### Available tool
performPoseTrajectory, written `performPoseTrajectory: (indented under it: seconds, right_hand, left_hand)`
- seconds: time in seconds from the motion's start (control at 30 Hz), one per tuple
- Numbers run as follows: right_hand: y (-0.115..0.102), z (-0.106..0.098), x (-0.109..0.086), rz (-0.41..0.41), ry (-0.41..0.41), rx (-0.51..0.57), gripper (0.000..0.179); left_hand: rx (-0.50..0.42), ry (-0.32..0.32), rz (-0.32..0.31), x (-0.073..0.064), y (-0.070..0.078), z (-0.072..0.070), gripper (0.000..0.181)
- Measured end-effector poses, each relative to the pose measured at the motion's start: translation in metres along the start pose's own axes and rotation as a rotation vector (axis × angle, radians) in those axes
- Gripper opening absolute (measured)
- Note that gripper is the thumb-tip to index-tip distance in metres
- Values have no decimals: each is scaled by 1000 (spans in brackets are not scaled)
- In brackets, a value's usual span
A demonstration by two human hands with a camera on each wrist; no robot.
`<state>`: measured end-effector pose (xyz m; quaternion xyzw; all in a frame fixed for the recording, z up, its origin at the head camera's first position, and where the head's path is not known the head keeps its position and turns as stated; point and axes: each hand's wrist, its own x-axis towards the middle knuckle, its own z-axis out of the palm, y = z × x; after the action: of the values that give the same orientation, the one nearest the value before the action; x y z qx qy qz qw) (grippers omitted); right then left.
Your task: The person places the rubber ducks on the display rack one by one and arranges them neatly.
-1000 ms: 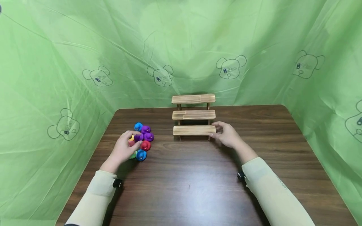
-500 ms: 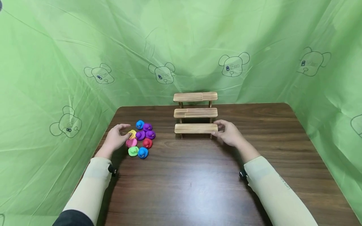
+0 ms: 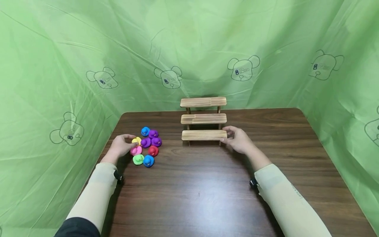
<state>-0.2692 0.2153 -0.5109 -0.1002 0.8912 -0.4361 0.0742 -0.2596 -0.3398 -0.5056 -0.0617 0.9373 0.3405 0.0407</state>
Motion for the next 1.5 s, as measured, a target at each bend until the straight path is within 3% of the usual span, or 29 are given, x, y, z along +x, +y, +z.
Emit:
performPoseTrajectory:
  seconds: [0.3, 0.53, 0.73, 0.87, 1.13, 1.33, 1.5]
  right_hand:
    - [1, 0, -1, -9, 17, 16, 56]
    - [2, 1, 0, -10, 8, 21, 55]
    - [-1, 0, -2, -2, 3, 27, 56]
    - [-1, 0, -2, -12, 7, 21, 57]
    - [2, 1, -4, -40, 21, -5, 57]
    - [4, 1, -5, -50, 25, 6, 56]
    - [5, 1, -6, -48, 21, 10, 57]
  left_hand:
    - [-13, 56, -6, -1, -5, -2, 39]
    - [-29, 200, 24, -4, -7, 2, 38]
    - [-92, 324, 115, -6, 7, 2, 40]
    - [-143, 345, 213, -7, 31, 3, 41]
    - [-335, 309, 380, -11, 100, 17, 43]
    - [-324, 363, 457, -8, 144, 27, 36]
    - [-334, 351, 481, -3, 170, 35, 37]
